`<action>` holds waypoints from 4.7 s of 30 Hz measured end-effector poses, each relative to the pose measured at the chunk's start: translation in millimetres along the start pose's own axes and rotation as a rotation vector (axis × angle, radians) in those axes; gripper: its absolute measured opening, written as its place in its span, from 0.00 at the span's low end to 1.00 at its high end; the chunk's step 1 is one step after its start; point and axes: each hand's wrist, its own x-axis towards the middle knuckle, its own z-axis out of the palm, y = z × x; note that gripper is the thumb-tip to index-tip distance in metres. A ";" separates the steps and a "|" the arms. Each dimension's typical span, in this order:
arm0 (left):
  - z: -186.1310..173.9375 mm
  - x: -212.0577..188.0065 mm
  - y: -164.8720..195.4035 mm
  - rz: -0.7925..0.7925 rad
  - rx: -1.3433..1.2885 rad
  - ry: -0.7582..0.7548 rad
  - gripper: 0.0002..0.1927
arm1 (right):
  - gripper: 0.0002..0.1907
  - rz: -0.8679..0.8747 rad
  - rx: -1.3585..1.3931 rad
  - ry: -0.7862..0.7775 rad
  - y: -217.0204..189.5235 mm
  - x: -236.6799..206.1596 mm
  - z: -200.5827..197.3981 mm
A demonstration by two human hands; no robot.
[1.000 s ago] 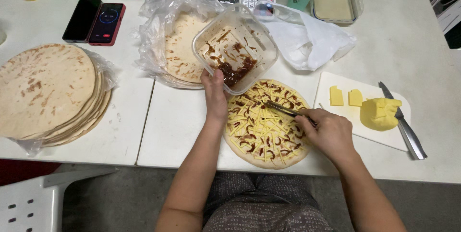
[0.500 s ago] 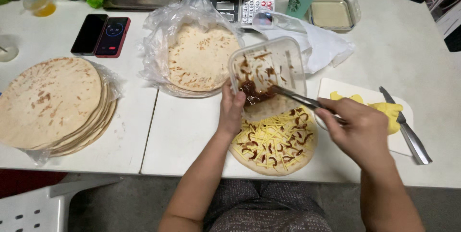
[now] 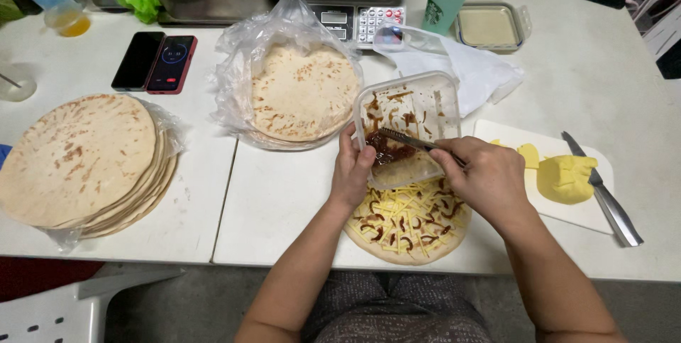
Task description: The person holds a plastic container of sauce and uses tongs to drizzle sauce over a tortilla already topped with shredded cheese. They spread sauce across the surface, then place a second tortilla on top and press it down, covering the assembled flatbread with plastic wrap.
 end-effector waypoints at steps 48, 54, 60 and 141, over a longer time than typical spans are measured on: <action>-28.8 20.6 9.6 -0.123 -0.218 0.409 0.59 | 0.14 0.179 0.061 -0.187 21.8 -77.2 42.2; -26.8 18.8 16.0 -0.204 -0.152 0.379 0.59 | 0.12 0.164 0.128 -0.181 27.6 -76.0 36.7; -17.5 7.8 7.8 -0.079 0.086 0.224 0.56 | 0.10 0.287 0.313 -0.013 42.1 -65.4 -16.6; -0.8 -1.3 0.2 0.002 0.040 0.014 0.52 | 0.11 -0.046 -0.046 0.035 5.9 -22.4 2.4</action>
